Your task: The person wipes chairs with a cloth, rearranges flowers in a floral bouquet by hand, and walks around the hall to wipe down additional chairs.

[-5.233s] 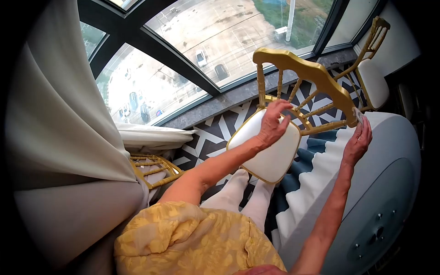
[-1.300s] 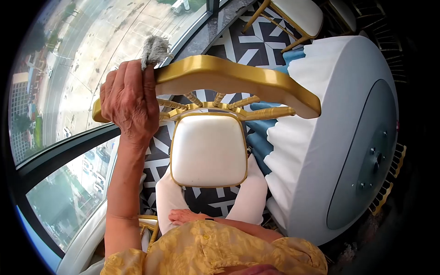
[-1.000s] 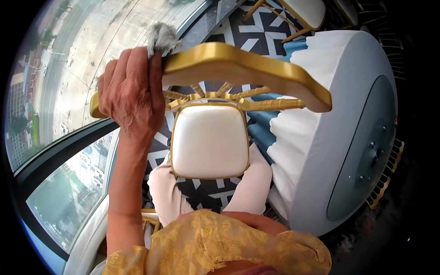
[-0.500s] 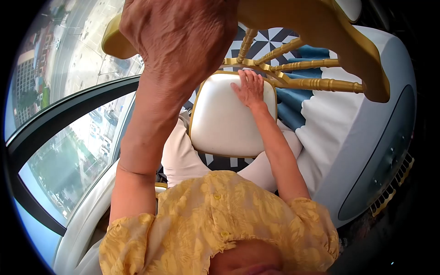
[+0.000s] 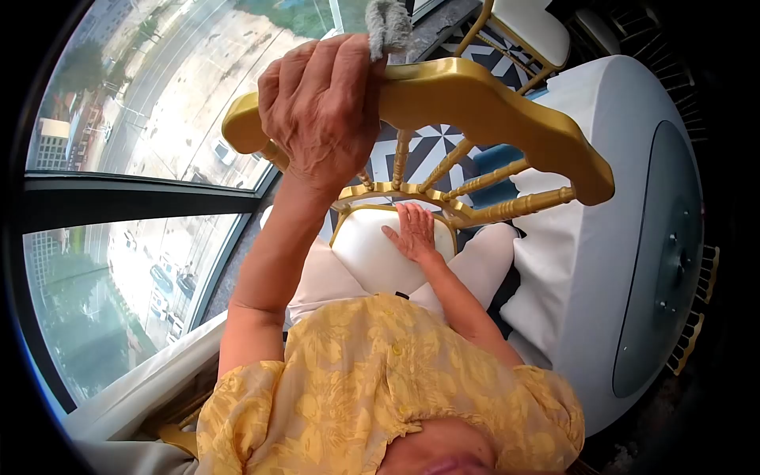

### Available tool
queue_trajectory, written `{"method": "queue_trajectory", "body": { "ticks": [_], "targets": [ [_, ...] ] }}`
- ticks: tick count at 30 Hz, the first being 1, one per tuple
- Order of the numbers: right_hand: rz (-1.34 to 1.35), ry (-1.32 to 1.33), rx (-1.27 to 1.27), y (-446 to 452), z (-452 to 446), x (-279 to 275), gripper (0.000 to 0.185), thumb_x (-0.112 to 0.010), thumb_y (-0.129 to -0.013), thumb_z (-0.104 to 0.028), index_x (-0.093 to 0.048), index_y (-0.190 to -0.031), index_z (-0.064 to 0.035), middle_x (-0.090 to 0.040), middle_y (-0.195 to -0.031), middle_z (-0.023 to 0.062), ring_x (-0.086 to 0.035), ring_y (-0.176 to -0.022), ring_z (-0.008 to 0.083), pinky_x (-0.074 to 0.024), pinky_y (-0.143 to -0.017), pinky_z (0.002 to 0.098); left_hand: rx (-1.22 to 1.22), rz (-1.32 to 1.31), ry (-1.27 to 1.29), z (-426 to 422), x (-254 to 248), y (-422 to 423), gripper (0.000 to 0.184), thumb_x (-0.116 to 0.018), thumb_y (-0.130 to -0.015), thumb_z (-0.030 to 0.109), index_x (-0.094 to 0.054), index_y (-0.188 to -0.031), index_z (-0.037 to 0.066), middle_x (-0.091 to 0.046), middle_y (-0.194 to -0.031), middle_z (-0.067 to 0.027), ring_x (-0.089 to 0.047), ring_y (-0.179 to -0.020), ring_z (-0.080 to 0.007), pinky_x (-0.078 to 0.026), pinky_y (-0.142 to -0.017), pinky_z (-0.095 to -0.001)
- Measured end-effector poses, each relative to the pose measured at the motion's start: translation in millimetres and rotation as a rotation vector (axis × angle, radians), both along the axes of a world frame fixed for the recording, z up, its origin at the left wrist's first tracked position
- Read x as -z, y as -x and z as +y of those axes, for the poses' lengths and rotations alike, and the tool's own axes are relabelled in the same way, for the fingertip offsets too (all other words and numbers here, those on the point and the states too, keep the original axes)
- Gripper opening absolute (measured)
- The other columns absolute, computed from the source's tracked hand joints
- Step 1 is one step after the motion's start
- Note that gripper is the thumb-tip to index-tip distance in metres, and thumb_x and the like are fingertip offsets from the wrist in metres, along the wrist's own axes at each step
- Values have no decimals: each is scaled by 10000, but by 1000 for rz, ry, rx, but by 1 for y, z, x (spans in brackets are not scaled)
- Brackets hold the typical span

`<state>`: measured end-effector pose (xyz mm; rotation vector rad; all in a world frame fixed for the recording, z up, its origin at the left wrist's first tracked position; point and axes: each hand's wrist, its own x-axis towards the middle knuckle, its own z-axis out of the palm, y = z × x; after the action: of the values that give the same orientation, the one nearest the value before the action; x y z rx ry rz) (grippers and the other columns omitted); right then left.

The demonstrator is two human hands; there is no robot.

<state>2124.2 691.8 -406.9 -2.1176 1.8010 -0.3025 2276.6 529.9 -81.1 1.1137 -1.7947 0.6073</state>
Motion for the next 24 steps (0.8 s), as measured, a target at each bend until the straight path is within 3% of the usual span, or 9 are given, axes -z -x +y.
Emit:
{"method": "queue_trajectory", "body": {
  "ticks": [4, 6, 7, 10, 12, 14, 19, 21, 24],
  "targets": [
    [-183, 80, -36, 16, -3, -1, 484, -548, -919, -413, -520, -1259, -70, -493, -1302, 174, -419, -1259, 329, -280, -1074, 480, -9, 29, 13, 22, 13, 22, 266, -622, -839, 181, -642, -1087, 89, -651, -1119, -37, -550, -1133, -232, -273, -1051, -417],
    [-589, 55, -3, 29, 0, -50, 278, -611, -902, -238, -616, -1111, -56, -599, -1162, 151, -541, -1128, 330, -422, -974, 419, 136, 63, -26, 25, 2, 47, 278, -615, -839, 169, -634, -1099, 72, -653, -1073, -62, -567, -1075, -247, -344, -986, -423],
    [-518, 382, -58, 32, -1, -102, 154, -664, -845, -91, -647, -985, -28, -652, -1010, 117, -613, -980, 317, -502, -857, 365, 213, 108, -78, 26, -6, 58, 289, -618, -846, 171, -629, -1114, 62, -654, -1056, -72, -577, -1048, -259, -370, -961, -433],
    [-478, 900, -93, 59, 6, -233, 138, -614, -813, 26, -620, -942, -22, -625, -960, 122, -603, -911, 311, -503, -825, 401, 433, 16, -95, 39, -17, 111, 266, -635, -792, 165, -605, -1031, 53, -622, -994, -65, -570, -978, -245, -408, -885, -412],
    [-172, 1278, 92, 91, 13, -296, 159, -502, -914, -96, -602, -990, 2, -603, -1037, 155, -541, -993, 324, -450, -892, 453, 571, -46, -26, 55, -11, 156, 264, -644, -749, 166, -588, -988, 68, -591, -976, -53, -554, -933, -230, -399, -876, -383],
    [-367, 1416, 429, 118, -4, -320, 304, -393, -982, -225, -548, -1120, -2, -587, -1108, 161, -512, -1062, 281, -392, -967, 421, 615, -94, -40, 64, -11, 172, 265, -645, -734, 167, -580, -975, 77, -575, -973, -48, -543, -907, -223, -394, -873, -369],
    [-1168, 746, 563, 157, -37, -287, 672, -225, -981, -590, -435, -1291, -31, -558, -1233, 164, -560, -1077, 248, -392, -986, 364, 538, -79, 105, 45, -13, 130, 252, -618, -744, 180, -594, -975, 83, -560, -952, -41, -540, -899, -193, -395, -865, -331],
    [-1297, 498, 361, 152, -40, -263, 650, -219, -978, -610, -502, -1177, -60, -601, -945, 96, -569, -818, 188, -448, -834, 333, 318, -240, 72, 29, -21, 68, 237, -617, -770, 157, -607, -998, 94, -601, -989, -45, -579, -904, -198, -434, -822, -359],
    [-1219, 672, 564, 113, -39, -263, 608, -197, -982, -606, -475, -942, -67, -451, -721, 34, -438, -665, 137, -396, -663, 277, 161, -210, -65, 18, -6, -14, 187, -614, -819, 147, -610, -998, 95, -626, -1031, -66, -614, -846, -224, -461, -768, -378]
  ]
}}
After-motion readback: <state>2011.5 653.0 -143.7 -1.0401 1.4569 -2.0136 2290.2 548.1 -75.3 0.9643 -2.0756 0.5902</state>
